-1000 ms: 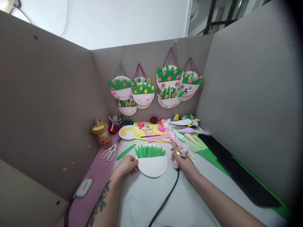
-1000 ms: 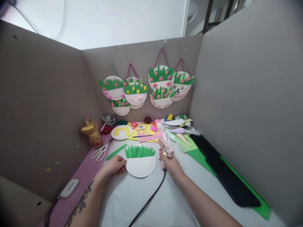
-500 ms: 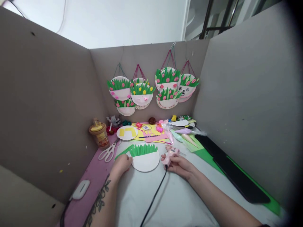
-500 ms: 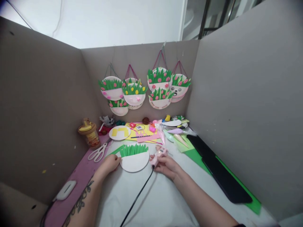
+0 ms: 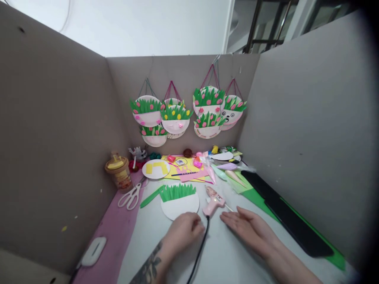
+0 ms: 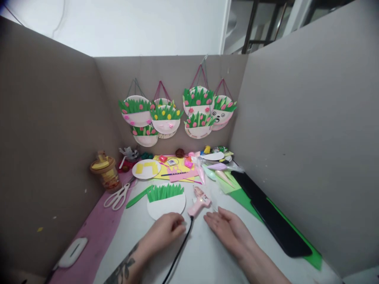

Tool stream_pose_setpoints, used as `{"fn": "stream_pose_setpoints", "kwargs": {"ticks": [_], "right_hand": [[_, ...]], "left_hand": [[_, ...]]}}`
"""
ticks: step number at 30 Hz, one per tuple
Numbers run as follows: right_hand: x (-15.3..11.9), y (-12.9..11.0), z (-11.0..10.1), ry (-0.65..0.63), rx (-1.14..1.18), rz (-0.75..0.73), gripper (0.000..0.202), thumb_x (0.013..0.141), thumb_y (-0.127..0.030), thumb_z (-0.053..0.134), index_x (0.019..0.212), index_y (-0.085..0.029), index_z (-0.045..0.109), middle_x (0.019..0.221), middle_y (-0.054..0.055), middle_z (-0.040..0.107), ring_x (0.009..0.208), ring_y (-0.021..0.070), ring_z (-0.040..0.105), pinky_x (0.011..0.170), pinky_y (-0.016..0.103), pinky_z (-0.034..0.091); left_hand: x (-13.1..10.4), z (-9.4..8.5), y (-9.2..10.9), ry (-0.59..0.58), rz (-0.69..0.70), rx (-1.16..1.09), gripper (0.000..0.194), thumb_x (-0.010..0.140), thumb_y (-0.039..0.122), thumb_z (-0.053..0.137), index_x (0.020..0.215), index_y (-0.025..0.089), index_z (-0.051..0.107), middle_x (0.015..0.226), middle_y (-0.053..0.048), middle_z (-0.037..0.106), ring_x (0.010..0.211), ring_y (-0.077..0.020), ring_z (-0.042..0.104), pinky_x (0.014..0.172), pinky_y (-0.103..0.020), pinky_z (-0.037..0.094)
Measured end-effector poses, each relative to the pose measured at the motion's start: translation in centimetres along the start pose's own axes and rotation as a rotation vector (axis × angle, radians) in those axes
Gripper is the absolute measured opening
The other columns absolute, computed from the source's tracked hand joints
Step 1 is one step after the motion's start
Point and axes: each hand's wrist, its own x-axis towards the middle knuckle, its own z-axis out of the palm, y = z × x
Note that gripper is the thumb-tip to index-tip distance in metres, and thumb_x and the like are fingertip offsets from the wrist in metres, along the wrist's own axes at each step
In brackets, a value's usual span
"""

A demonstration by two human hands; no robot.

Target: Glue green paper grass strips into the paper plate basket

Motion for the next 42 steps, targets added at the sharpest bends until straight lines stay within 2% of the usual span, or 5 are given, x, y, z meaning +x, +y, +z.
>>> {"fn": "stream_pose_setpoints", "kwargs": {"ticks": [6, 13, 23, 36, 42], "right_hand": [[1.9, -5.8, 2.1, -0.01, -0.319, -0.115, 0.026, 0.07, -0.027, 0.068, 0.092, -0.014, 0.066, 0.099, 0.017, 0.069, 0.095, 0.0269, 0.066, 0.077, 0.036, 0.054], [18.7, -15.4, 9.8, 0.161, -1.664, -0.733, 0.027, 0.086, -0.028, 0.046, 0.093, -0.014, 0.067, 0.092, 0.009, 0.071, 0.085, 0.0208, 0.067, 0.072, 0.029, 0.05], [33.9, -15.2, 14.6, 0.076, -2.26, -0.596, 0.027, 0.088, -0.031, 0.057, 0.111, -0.015, 0.057, 0.114, 0.008, 0.059, 0.099, 0.0203, 0.059, 0.085, 0.04, 0.049], [28.7, -15.8, 14.9, 0.076, -2.303, -0.748, 0.026, 0.083, -0.012, 0.05, 0.104, -0.01, 0.065, 0.107, 0.016, 0.066, 0.104, 0.0244, 0.059, 0.087, 0.03, 0.041], [21.2, -11.1, 14.9, -0.059, -2.152, -0.829, 0.027, 0.087, -0.027, 0.046, 0.108, -0.018, 0.061, 0.109, 0.007, 0.066, 0.101, 0.0198, 0.059, 0.085, 0.026, 0.041]], "left_hand": [[1.2, 2.3, 1.2, 0.0, -0.119, 0.06, 0.034, 0.076, 0.036, 0.053, 0.106, 0.02, 0.056, 0.105, -0.008, 0.059, 0.093, -0.0234, 0.054, 0.079, -0.031, 0.039], [5.4, 1.9, 2.4, -0.161, -0.167, 0.09, 0.03, 0.075, 0.023, 0.045, 0.103, 0.017, 0.056, 0.106, -0.014, 0.059, 0.095, -0.0263, 0.054, 0.081, -0.036, 0.04], [9.5, 3.9, 0.8, -0.378, -0.375, 0.129, 0.048, 0.068, 0.028, 0.053, 0.114, 0.013, 0.054, 0.111, -0.024, 0.06, 0.1, -0.0388, 0.056, 0.077, -0.048, 0.043], [3.2, -0.1, 2.9, -0.144, -0.091, 0.294, 0.025, 0.076, 0.024, 0.047, 0.097, 0.016, 0.057, 0.093, -0.017, 0.064, 0.084, -0.032, 0.059, 0.068, -0.04, 0.043], [-4.2, -6.1, -0.8, 0.303, -0.401, 0.424, 0.02, 0.082, 0.039, 0.045, 0.081, 0.021, 0.054, 0.078, -0.007, 0.063, 0.068, -0.0204, 0.058, 0.059, -0.028, 0.035]]}}
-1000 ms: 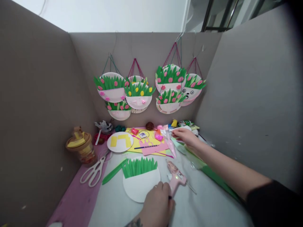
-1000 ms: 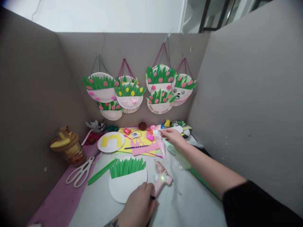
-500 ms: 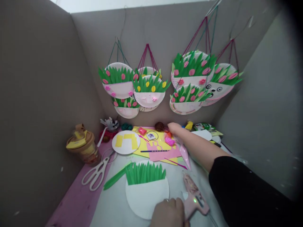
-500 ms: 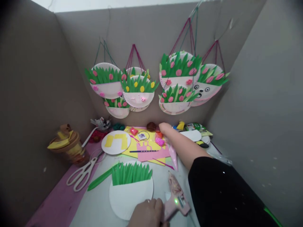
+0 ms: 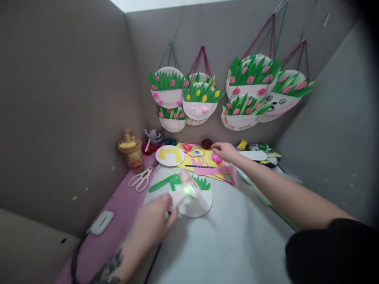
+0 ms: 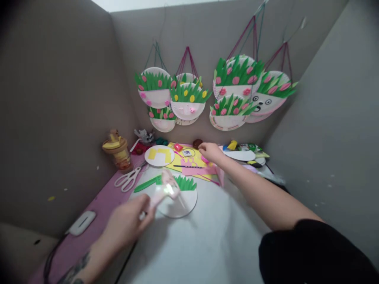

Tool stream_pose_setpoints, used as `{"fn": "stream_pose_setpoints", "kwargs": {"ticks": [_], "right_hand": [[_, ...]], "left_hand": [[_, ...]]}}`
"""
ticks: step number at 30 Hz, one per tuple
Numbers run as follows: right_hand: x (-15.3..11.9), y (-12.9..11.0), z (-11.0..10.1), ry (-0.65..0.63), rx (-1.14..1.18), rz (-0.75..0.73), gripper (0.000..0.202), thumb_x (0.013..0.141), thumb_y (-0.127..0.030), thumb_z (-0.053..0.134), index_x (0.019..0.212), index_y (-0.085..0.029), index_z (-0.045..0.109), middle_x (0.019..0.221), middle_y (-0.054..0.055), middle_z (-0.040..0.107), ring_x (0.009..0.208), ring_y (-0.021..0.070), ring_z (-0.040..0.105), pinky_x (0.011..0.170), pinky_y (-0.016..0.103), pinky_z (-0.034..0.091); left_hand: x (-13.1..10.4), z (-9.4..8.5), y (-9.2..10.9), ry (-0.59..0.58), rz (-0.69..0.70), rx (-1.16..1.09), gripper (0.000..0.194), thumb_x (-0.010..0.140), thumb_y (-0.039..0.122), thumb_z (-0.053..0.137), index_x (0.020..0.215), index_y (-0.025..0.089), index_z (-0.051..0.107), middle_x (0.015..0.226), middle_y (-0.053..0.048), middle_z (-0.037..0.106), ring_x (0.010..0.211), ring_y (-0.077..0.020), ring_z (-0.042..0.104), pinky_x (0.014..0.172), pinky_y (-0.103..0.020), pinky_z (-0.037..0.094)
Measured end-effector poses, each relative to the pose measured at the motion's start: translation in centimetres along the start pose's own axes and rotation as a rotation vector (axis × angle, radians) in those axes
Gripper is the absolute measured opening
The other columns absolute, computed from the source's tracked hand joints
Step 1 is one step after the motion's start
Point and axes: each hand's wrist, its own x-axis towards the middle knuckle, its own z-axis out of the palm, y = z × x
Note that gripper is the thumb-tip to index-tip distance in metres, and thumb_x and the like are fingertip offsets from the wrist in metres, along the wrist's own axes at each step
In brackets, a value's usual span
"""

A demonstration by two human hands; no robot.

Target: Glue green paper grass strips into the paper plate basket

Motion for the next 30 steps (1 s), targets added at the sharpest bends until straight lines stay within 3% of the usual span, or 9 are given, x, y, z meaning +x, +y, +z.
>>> {"fn": "stream_pose_setpoints", "kwargs": {"ticks": [3, 5, 9, 13, 19, 27, 30], "right_hand": [[-6.6, -2.1, 2.2, -0.124, 0.087, 0.058, 0.032, 0.079, -0.038, 0.059, 0.102, -0.016, 0.059, 0.084, 0.006, 0.068, 0.073, 0.0185, 0.063, 0.066, 0.026, 0.045], [-11.2, -3.6, 4.0, -0.194, 0.219, 0.145, 0.047, 0.077, -0.046, 0.059, 0.11, -0.015, 0.051, 0.089, 0.008, 0.065, 0.072, 0.0191, 0.062, 0.064, 0.027, 0.045], [-16.9, -6.9, 6.8, 0.008, 0.222, 0.147, 0.059, 0.071, -0.045, 0.063, 0.117, -0.016, 0.041, 0.118, 0.015, 0.048, 0.097, 0.0264, 0.058, 0.077, 0.034, 0.044], [-17.3, -8.7, 8.5, 0.104, 0.288, 0.187, 0.065, 0.065, -0.037, 0.067, 0.12, -0.018, 0.036, 0.118, 0.013, 0.041, 0.101, 0.0273, 0.055, 0.084, 0.036, 0.042], [-16.2, -8.2, 9.7, 0.127, 0.423, 0.247, 0.056, 0.062, -0.028, 0.065, 0.112, -0.02, 0.038, 0.111, 0.01, 0.041, 0.085, 0.0227, 0.058, 0.078, 0.035, 0.045], [-16.8, -7.6, 10.6, 0.153, 0.505, 0.225, 0.047, 0.066, -0.031, 0.063, 0.108, -0.021, 0.045, 0.108, 0.008, 0.043, 0.08, 0.0193, 0.057, 0.078, 0.034, 0.045], [-15.6, -6.6, 9.7, 0.164, 0.48, 0.205, 0.046, 0.067, -0.036, 0.065, 0.108, -0.022, 0.049, 0.11, 0.008, 0.046, 0.088, 0.0205, 0.057, 0.079, 0.033, 0.046]], "left_hand": [[-1.7, -1.4, -4.4, 0.109, -0.246, 0.14, 0.022, 0.083, 0.042, 0.044, 0.085, 0.021, 0.051, 0.075, -0.004, 0.063, 0.064, -0.0196, 0.058, 0.053, -0.026, 0.028], [-2.5, -1.3, -6.3, 0.125, -0.3, 0.173, 0.025, 0.085, 0.045, 0.042, 0.087, 0.021, 0.051, 0.075, -0.004, 0.063, 0.064, -0.0199, 0.059, 0.052, -0.025, 0.026], [-2.8, 0.7, -8.1, 0.135, -0.288, 0.179, 0.028, 0.087, 0.044, 0.038, 0.089, 0.02, 0.051, 0.077, -0.007, 0.066, 0.066, -0.0215, 0.062, 0.051, -0.026, 0.027], [-1.9, 1.9, -8.7, 0.19, -0.336, 0.162, 0.032, 0.088, 0.044, 0.035, 0.094, 0.018, 0.053, 0.083, -0.011, 0.068, 0.072, -0.0256, 0.065, 0.052, -0.028, 0.032], [-1.2, 1.7, -10.0, 0.177, -0.529, 0.066, 0.045, 0.085, 0.054, 0.031, 0.095, 0.018, 0.055, 0.088, -0.015, 0.069, 0.083, -0.0319, 0.065, 0.057, -0.032, 0.039], [-0.4, 2.1, -11.0, 0.194, -0.536, 0.003, 0.05, 0.079, 0.06, 0.037, 0.097, 0.017, 0.056, 0.09, -0.016, 0.069, 0.085, -0.0313, 0.065, 0.064, -0.034, 0.044], [-0.4, 2.2, -10.9, 0.195, -0.536, -0.002, 0.055, 0.079, 0.061, 0.039, 0.104, 0.015, 0.054, 0.092, -0.018, 0.068, 0.087, -0.0329, 0.065, 0.065, -0.035, 0.044]]}}
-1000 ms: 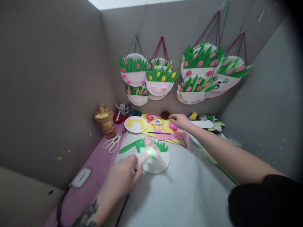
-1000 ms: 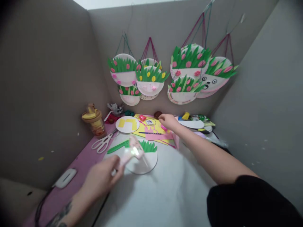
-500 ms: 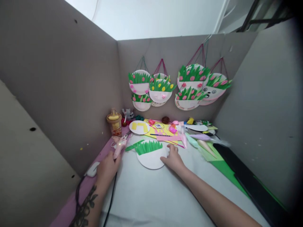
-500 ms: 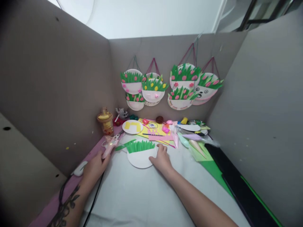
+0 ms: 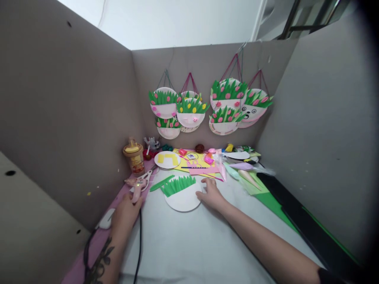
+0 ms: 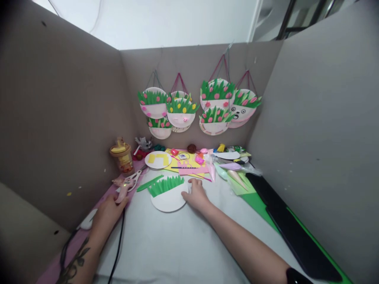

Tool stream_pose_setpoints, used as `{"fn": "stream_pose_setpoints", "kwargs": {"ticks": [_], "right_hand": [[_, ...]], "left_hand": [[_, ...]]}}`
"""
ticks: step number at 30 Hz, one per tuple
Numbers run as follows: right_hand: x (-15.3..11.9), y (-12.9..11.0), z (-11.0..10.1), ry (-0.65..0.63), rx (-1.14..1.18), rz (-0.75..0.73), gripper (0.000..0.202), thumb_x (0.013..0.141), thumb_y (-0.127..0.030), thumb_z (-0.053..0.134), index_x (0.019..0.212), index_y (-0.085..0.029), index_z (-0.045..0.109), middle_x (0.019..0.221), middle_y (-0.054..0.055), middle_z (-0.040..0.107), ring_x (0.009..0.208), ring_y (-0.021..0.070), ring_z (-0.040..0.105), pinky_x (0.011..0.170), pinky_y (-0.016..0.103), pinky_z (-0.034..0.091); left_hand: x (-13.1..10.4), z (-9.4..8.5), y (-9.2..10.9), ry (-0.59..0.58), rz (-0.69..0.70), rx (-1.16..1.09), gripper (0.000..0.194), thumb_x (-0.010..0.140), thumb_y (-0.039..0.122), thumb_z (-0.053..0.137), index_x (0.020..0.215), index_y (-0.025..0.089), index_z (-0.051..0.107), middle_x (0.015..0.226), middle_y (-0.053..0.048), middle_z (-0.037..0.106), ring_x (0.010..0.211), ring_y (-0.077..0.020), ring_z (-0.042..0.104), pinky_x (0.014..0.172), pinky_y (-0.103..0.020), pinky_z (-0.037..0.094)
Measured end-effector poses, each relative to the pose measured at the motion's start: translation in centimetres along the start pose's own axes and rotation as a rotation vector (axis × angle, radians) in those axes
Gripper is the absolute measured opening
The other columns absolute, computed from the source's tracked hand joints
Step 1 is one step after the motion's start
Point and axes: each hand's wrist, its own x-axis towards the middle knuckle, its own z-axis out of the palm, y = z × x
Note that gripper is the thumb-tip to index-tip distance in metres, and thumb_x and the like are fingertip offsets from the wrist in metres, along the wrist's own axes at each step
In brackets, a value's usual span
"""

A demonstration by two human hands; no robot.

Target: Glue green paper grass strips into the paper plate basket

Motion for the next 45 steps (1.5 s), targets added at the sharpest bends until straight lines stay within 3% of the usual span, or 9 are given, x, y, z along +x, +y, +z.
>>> {"fn": "stream_pose_setpoints", "kwargs": {"ticks": [5, 11, 23, 28, 33, 38, 40, 42, 45], "right_hand": [[9.4, 1.5, -4.6, 0.09, -0.451, -0.089, 0.031, 0.081, -0.033, 0.055, 0.106, -0.016, 0.058, 0.105, 0.012, 0.059, 0.101, 0.0226, 0.054, 0.087, 0.03, 0.04], [21.2, 4.0, -6.7, 0.044, -0.64, -0.039, 0.023, 0.081, -0.015, 0.055, 0.102, -0.011, 0.062, 0.106, 0.016, 0.061, 0.103, 0.0235, 0.054, 0.086, 0.029, 0.037], [27.3, 5.5, -5.3, -0.201, -0.787, -0.01, 0.02, 0.085, -0.024, 0.051, 0.097, -0.016, 0.066, 0.103, 0.019, 0.063, 0.096, 0.0313, 0.058, 0.074, 0.04, 0.043], [24.5, 2.5, -6.6, -0.039, -0.734, -0.161, 0.031, 0.086, -0.022, 0.047, 0.116, -0.021, 0.055, 0.117, 0.015, 0.057, 0.108, 0.0275, 0.051, 0.082, 0.037, 0.041], [15.7, -3.0, -7.4, 0.224, -0.002, -0.394, 0.036, 0.076, -0.029, 0.062, 0.11, -0.018, 0.057, 0.105, 0.01, 0.062, 0.097, 0.0244, 0.054, 0.083, 0.035, 0.041], [2.6, -6.2, -6.9, -0.163, 0.776, -0.247, 0.023, 0.072, -0.036, 0.062, 0.086, -0.018, 0.061, 0.07, -0.001, 0.057, 0.063, 0.0141, 0.052, 0.062, 0.028, 0.044], [-1.7, -6.5, -6.6, -0.24, 0.875, -0.206, 0.031, 0.07, -0.033, 0.067, 0.096, -0.019, 0.061, 0.083, 0.001, 0.061, 0.07, 0.0146, 0.055, 0.066, 0.028, 0.045], [-4.5, -6.3, -6.3, -0.199, 0.946, -0.197, 0.035, 0.069, -0.031, 0.07, 0.101, -0.023, 0.057, 0.087, 0.001, 0.06, 0.076, 0.0159, 0.056, 0.069, 0.028, 0.045], [-5.8, -5.2, -5.7, -0.057, 1.013, -0.176, 0.035, 0.069, -0.031, 0.071, 0.098, -0.025, 0.052, 0.086, -0.001, 0.058, 0.078, 0.0162, 0.055, 0.07, 0.028, 0.046]], "left_hand": [[-0.1, 0.2, 0.0, 0.016, -0.03, 0.001, 0.063, 0.082, 0.059, 0.036, 0.122, 0.011, 0.043, 0.093, -0.02, 0.068, 0.084, -0.0337, 0.065, 0.062, -0.035, 0.044], [0.1, 0.4, -0.2, -0.082, -0.083, 0.078, 0.047, 0.081, 0.058, 0.036, 0.097, 0.018, 0.053, 0.081, -0.014, 0.068, 0.076, -0.032, 0.065, 0.058, -0.033, 0.04], [-0.3, 0.3, 0.2, -0.071, -0.109, 0.037, 0.036, 0.082, 0.055, 0.037, 0.086, 0.021, 0.049, 0.078, -0.008, 0.066, 0.074, -0.0266, 0.063, 0.057, -0.028, 0.035], [0.1, 0.6, -0.1, -0.095, -0.083, 0.018, 0.037, 0.081, 0.056, 0.038, 0.088, 0.021, 0.049, 0.078, -0.008, 0.067, 0.075, -0.027, 0.064, 0.057, -0.028, 0.036], [-0.3, -0.1, -0.4, -0.08, -0.064, 0.063, 0.045, 0.082, 0.057, 0.038, 0.097, 0.018, 0.051, 0.084, -0.013, 0.067, 0.079, -0.031, 0.064, 0.06, -0.032, 0.04], [-4.7, -2.9, 3.9, 0.104, 0.141, -0.128, 0.056, 0.079, 0.049, 0.051, 0.12, 0.012, 0.045, 0.11, -0.019, 0.06, 0.095, -0.0314, 0.06, 0.072, -0.038, 0.046], [-7.0, -3.4, 7.6, -0.018, 0.41, -0.459, 0.057, 0.076, 0.047, 0.056, 0.124, 0.017, 0.044, 0.119, -0.015, 0.055, 0.097, -0.0259, 0.059, 0.074, -0.034, 0.048], [-8.7, -3.2, 11.8, -0.31, 0.569, -0.809, 0.058, 0.074, 0.043, 0.06, 0.124, 0.02, 0.045, 0.124, -0.014, 0.051, 0.092, -0.0221, 0.06, 0.069, -0.031, 0.05], [-9.1, -1.1, 16.7, -0.593, 0.508, -1.175, 0.047, 0.075, 0.04, 0.059, 0.115, 0.017, 0.051, 0.115, -0.013, 0.057, 0.08, -0.0171, 0.061, 0.062, -0.028, 0.05]]}}
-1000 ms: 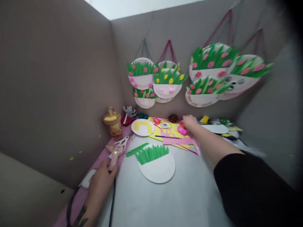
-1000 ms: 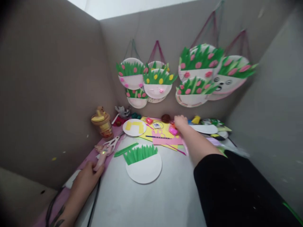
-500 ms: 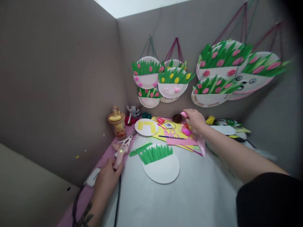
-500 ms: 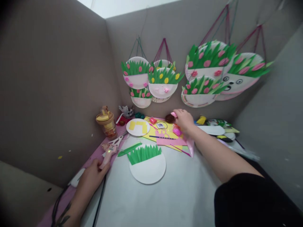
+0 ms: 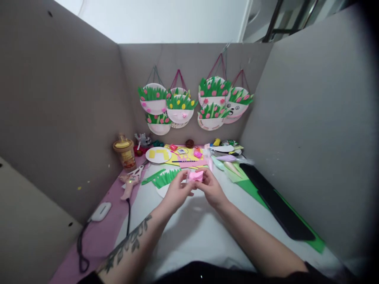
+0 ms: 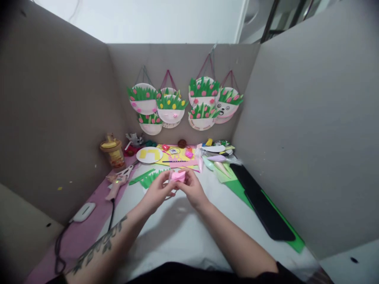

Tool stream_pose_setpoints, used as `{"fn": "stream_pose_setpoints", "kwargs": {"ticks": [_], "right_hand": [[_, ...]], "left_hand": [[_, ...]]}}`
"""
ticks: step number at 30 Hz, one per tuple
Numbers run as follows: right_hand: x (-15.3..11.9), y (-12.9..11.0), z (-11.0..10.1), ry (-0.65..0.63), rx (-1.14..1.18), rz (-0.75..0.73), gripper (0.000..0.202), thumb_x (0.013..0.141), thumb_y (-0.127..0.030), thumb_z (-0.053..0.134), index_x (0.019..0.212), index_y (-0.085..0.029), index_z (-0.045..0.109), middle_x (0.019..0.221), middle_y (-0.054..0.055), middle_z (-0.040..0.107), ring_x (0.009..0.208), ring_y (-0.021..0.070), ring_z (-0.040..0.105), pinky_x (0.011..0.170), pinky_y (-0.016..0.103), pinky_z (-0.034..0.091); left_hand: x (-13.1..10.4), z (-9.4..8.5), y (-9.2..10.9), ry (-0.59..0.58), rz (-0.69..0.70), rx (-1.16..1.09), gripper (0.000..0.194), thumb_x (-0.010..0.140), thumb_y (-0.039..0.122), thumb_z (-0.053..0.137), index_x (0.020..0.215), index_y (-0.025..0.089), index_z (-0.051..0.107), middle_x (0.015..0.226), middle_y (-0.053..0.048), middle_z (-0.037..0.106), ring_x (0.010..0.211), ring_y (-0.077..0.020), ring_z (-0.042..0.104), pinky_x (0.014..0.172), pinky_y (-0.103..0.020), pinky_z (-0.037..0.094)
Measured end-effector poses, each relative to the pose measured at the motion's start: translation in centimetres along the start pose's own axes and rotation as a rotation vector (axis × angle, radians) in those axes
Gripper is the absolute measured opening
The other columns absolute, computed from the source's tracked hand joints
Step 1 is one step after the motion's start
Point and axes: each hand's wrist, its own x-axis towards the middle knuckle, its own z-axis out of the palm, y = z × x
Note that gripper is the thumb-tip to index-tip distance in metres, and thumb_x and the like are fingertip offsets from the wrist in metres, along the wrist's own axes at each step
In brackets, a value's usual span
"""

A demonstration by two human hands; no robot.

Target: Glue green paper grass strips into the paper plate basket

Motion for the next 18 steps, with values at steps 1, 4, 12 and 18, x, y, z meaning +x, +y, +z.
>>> {"fn": "stream_pose_setpoints", "kwargs": {"ticks": [1, 4, 12, 18], "right_hand": [[0.0, 0.5, -0.4, 0.032, 0.004, -0.007, 0.037, 0.067, -0.031, 0.072, 0.097, -0.025, 0.051, 0.087, -0.001, 0.057, 0.08, 0.0164, 0.055, 0.072, 0.028, 0.046], [0.6, 2.0, -1.5, 0.062, -0.005, 0.043, 0.037, 0.065, -0.036, 0.074, 0.092, -0.024, 0.051, 0.086, -0.001, 0.056, 0.079, 0.0168, 0.056, 0.072, 0.029, 0.047], [0.8, 3.2, -1.3, -0.003, -0.083, 0.183, 0.036, 0.068, -0.034, 0.069, 0.1, -0.022, 0.058, 0.089, 0.001, 0.06, 0.07, 0.0149, 0.059, 0.066, 0.029, 0.047], [0.4, 3.8, -0.6, -0.046, -0.185, 0.105, 0.02, 0.074, -0.034, 0.065, 0.087, -0.019, 0.06, 0.085, 0.003, 0.065, 0.082, 0.0188, 0.059, 0.075, 0.031, 0.045]], "left_hand": [[1.0, 0.7, -0.6, 0.04, -0.022, -0.068, 0.042, 0.073, 0.038, 0.062, 0.108, 0.015, 0.055, 0.108, -0.012, 0.06, 0.078, -0.0161, 0.06, 0.062, -0.027, 0.049], [3.2, 1.0, -3.1, 0.233, 0.03, -0.085, 0.035, 0.062, 0.031, 0.072, 0.09, 0.013, 0.06, 0.084, -0.005, 0.063, 0.07, -0.0129, 0.057, 0.059, -0.022, 0.045], [3.9, -1.4, -5.4, 0.268, -0.055, -0.223, 0.027, 0.057, 0.032, 0.075, 0.072, 0.014, 0.061, 0.06, 0.003, 0.058, 0.054, -0.0083, 0.049, 0.052, -0.02, 0.035], [3.8, -0.8, -5.7, 0.218, -0.033, -0.309, 0.033, 0.06, 0.037, 0.074, 0.079, 0.015, 0.059, 0.07, 0.001, 0.059, 0.062, -0.0104, 0.053, 0.061, -0.022, 0.04]]}}
